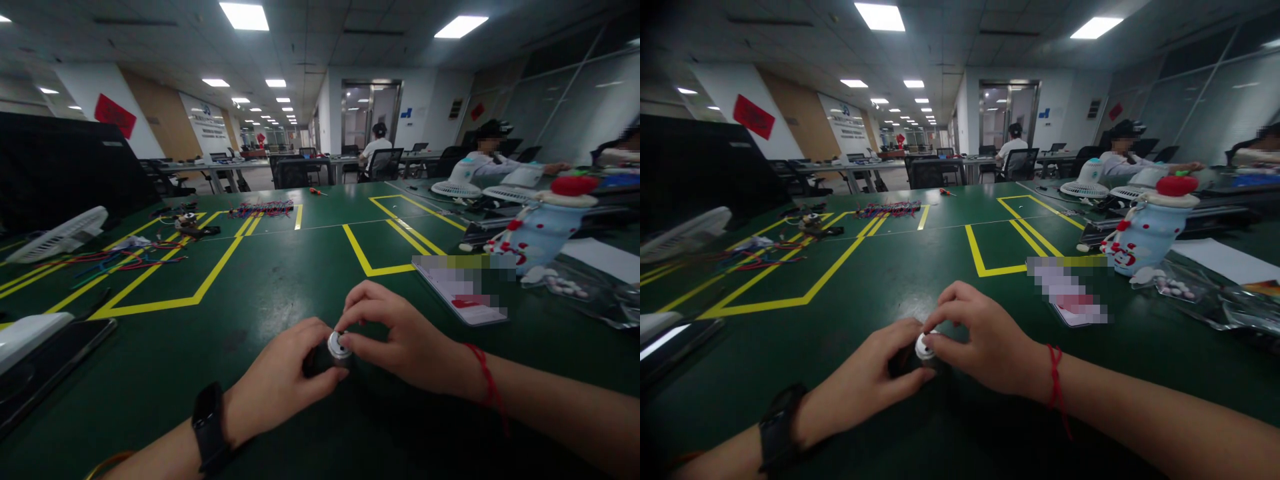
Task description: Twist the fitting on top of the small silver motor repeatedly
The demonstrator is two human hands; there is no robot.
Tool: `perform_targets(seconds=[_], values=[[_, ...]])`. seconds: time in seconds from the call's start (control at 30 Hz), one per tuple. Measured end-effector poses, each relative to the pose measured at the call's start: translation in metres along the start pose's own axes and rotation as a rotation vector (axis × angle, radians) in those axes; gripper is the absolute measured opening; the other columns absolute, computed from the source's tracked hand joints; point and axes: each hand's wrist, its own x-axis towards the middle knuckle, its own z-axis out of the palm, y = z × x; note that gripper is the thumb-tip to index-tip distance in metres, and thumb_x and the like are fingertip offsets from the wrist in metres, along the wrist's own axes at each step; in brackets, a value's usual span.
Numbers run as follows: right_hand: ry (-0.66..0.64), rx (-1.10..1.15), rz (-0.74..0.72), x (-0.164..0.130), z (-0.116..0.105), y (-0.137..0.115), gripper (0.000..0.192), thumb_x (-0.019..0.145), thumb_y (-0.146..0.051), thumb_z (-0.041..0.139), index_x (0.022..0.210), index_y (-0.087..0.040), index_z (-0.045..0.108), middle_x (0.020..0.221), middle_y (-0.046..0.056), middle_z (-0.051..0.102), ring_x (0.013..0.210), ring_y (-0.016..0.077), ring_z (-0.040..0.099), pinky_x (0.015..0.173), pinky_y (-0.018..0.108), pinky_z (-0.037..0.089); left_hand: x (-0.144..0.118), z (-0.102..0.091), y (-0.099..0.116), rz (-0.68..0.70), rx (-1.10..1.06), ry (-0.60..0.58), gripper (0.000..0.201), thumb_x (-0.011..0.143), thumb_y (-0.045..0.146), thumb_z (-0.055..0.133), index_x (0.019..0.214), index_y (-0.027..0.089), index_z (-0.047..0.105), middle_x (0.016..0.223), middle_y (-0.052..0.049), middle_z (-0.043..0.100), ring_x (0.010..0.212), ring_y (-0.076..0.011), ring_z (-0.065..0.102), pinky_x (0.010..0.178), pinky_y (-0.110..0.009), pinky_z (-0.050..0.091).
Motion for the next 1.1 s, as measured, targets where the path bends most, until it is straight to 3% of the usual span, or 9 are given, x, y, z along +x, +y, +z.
perform_targets(seconds=[0.23,0.3,0.4,0.6,0.7,0.93,1.1], values=[[-0.09,-0.058,-0.035,-0.002,0.0,-0.003,0.013,0.084,-0.019,0.062,0.096,-0.02,0.069,0.1,0.003,0.057,0.09,0.0152,0.056,0.081,0.03,0.045,0.001,-0.001,0.0,0.005,0.01,0.002,0.013,0.084,0.024,0.065,0.094,0.02,0.057,0.091,0.0,0.059,0.08,-0.0174,0.054,0.069,-0.027,0.039],[-0.051,-0.043,-0.037,-0.003,-0.004,0.0,0.016,0.084,-0.021,0.063,0.099,-0.02,0.068,0.107,0.005,0.056,0.095,0.0162,0.055,0.084,0.03,0.045,0.001,-0.001,0.001,0.001,0.012,0.003,0.013,0.085,0.024,0.065,0.094,0.02,0.057,0.091,0.0,0.059,0.08,-0.0173,0.054,0.069,-0.027,0.039],[0.026,-0.028,0.07,-0.006,-0.013,0.01,0.022,0.086,-0.026,0.062,0.108,-0.022,0.063,0.11,0.005,0.056,0.09,0.0152,0.056,0.077,0.029,0.046,0.0,-0.002,0.003,-0.001,0.015,0.009,0.012,0.084,0.024,0.065,0.09,0.02,0.056,0.089,0.0,0.058,0.077,-0.0167,0.052,0.066,-0.026,0.038],[-0.139,-0.128,0.265,-0.012,-0.028,0.036,0.014,0.088,-0.029,0.059,0.086,-0.017,0.066,0.081,0.001,0.061,0.068,0.0129,0.054,0.06,0.025,0.042,-0.001,-0.005,0.005,-0.011,0.001,0.006,0.01,0.084,0.023,0.064,0.089,0.02,0.055,0.087,0.001,0.057,0.075,-0.0159,0.05,0.064,-0.025,0.036],[-0.182,-0.162,0.248,-0.014,-0.025,0.039,0.013,0.087,-0.027,0.059,0.085,-0.017,0.066,0.08,0.002,0.061,0.067,0.013,0.054,0.059,0.025,0.041,-0.001,-0.005,0.006,-0.021,0.012,0.009,0.01,0.084,0.024,0.063,0.086,0.019,0.054,0.086,0.0,0.056,0.075,-0.0161,0.05,0.063,-0.026,0.036],[-0.172,-0.321,0.125,-0.019,-0.014,0.033,0.006,0.081,-0.019,0.063,0.086,-0.019,0.066,0.085,0.002,0.061,0.08,0.017,0.054,0.073,0.032,0.041,-0.002,-0.005,0.007,-0.032,0.013,-0.005,0.011,0.083,0.021,0.064,0.086,0.019,0.054,0.086,0.001,0.054,0.074,-0.0157,0.05,0.063,-0.026,0.035],[-0.112,-0.159,0.099,-0.01,-0.013,0.018,0.021,0.084,-0.026,0.064,0.105,-0.02,0.064,0.098,0.004,0.061,0.086,0.0168,0.055,0.076,0.031,0.044,-0.001,-0.002,0.005,-0.027,0.025,0.018,0.012,0.082,0.021,0.065,0.085,0.019,0.053,0.084,0.002,0.055,0.073,-0.0157,0.049,0.063,-0.026,0.035]])
